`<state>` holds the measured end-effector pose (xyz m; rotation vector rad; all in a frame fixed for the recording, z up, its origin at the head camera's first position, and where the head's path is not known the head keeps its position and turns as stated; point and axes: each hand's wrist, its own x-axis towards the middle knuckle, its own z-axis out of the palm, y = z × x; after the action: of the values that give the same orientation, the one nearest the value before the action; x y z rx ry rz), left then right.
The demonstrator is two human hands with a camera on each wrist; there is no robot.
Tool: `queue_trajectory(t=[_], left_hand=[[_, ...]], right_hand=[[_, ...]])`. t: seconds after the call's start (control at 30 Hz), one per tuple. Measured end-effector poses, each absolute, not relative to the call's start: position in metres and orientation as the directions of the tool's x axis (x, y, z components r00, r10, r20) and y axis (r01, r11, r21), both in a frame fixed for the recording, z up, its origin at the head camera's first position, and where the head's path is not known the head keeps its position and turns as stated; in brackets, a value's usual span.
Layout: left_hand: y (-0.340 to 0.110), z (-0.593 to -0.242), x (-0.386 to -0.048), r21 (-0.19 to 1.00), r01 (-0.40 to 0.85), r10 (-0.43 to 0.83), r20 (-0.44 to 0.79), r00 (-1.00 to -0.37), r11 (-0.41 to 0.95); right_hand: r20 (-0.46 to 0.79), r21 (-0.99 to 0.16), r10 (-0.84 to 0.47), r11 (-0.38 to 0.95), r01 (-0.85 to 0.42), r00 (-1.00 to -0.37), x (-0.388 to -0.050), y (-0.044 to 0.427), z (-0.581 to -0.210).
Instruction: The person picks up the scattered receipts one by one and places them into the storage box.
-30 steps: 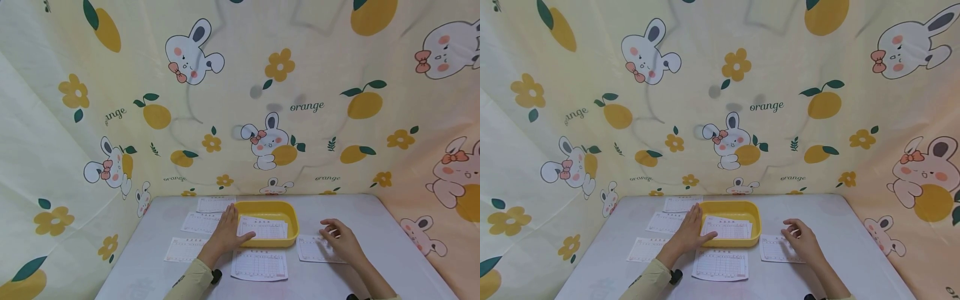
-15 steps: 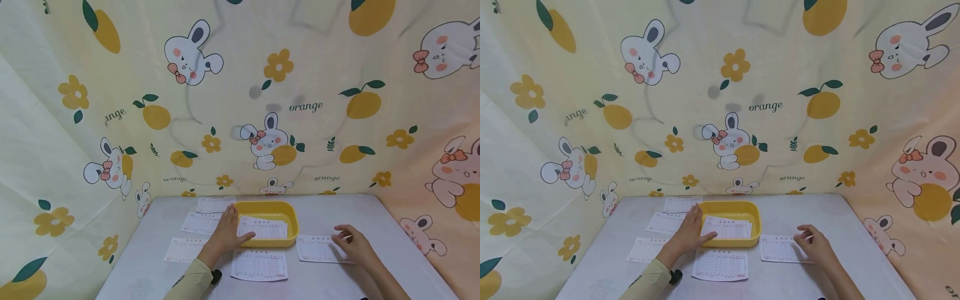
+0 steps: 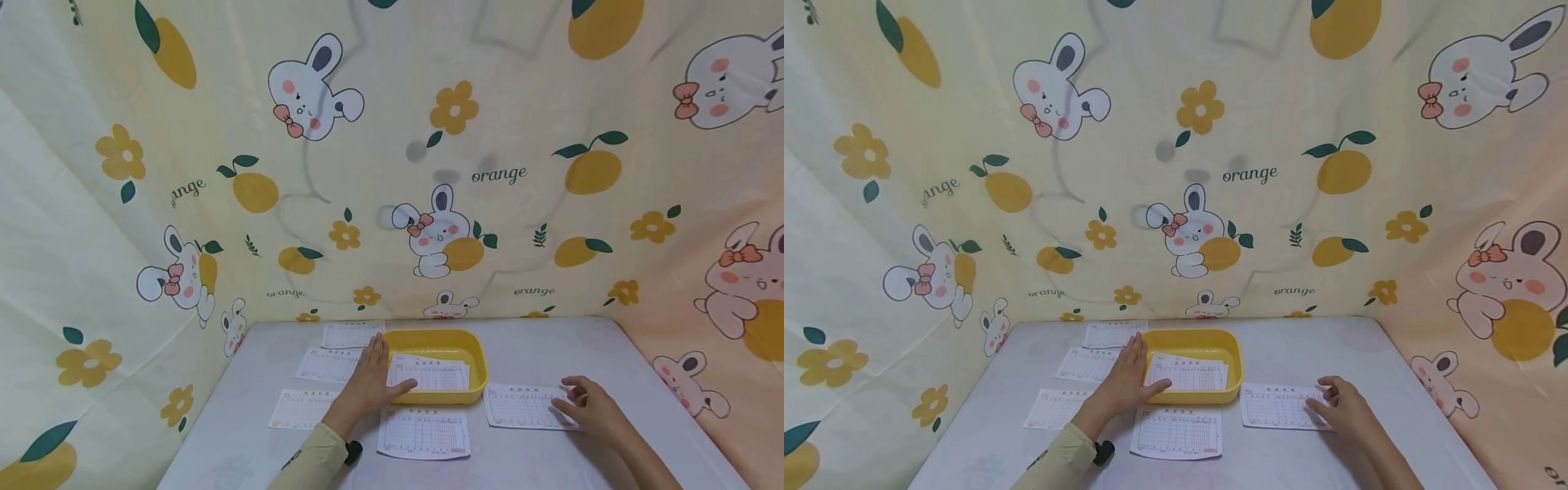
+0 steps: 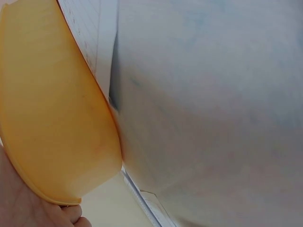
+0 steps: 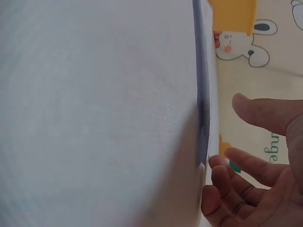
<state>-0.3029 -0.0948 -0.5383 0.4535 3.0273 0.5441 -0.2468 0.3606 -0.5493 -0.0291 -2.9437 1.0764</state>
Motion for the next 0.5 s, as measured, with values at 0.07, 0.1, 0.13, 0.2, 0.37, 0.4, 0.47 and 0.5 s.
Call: queue_trajectory(t=[0.07, 0.1, 0.13, 0.2, 0.37, 0.4, 0.47, 0.5], left_hand=[[-0.0952, -0.5393, -0.3031, 0.341, 0.282, 0.292, 0.02, -0.956, 0.897], [-0.0954, -0.5398, -0.3031, 0.338, 0.283, 0.294, 0.02, -0.956, 0.898], [-0.0956, -0.5404, -0.3032, 0.337, 0.286, 0.296, 0.021, -0.955, 0.897], [-0.0958, -0.5409, -0.3032, 0.333, 0.288, 0.298, 0.02, -0.954, 0.898], [-0.0958, -0.5412, -0.3035, 0.326, 0.291, 0.302, 0.02, -0.953, 0.899], [-0.0958, -0.5413, -0.3036, 0.324, 0.292, 0.302, 0.02, -0.953, 0.9], [-0.0957, -0.5412, -0.3041, 0.319, 0.292, 0.301, 0.021, -0.953, 0.902], [-0.0957, -0.5411, -0.3042, 0.317, 0.292, 0.301, 0.021, -0.953, 0.903]], right_hand=[[-0.001, -0.637, 0.012, 0.77, 0.01, -1.0, -0.2466, 0.3623, -0.5504], [0.002, -0.632, 0.01, 0.775, 0.007, -1.0, -0.2466, 0.363, -0.5508], [-0.001, -0.626, 0.011, 0.78, 0.009, -1.0, -0.2464, 0.3637, -0.5513], [-0.015, -0.621, 0.013, 0.783, 0.02, -1.0, -0.246, 0.3643, -0.5508], [-0.111, -0.625, 0.053, 0.773, 0.111, -0.992, -0.2468, 0.3635, -0.5489], [-0.131, -0.624, 0.062, 0.77, 0.131, -0.989, -0.2473, 0.3631, -0.5486], [-0.155, -0.619, 0.073, 0.77, 0.154, -0.985, -0.248, 0.3623, -0.5481], [-0.16, -0.618, 0.074, 0.77, 0.158, -0.984, -0.2481, 0.3621, -0.5482]])
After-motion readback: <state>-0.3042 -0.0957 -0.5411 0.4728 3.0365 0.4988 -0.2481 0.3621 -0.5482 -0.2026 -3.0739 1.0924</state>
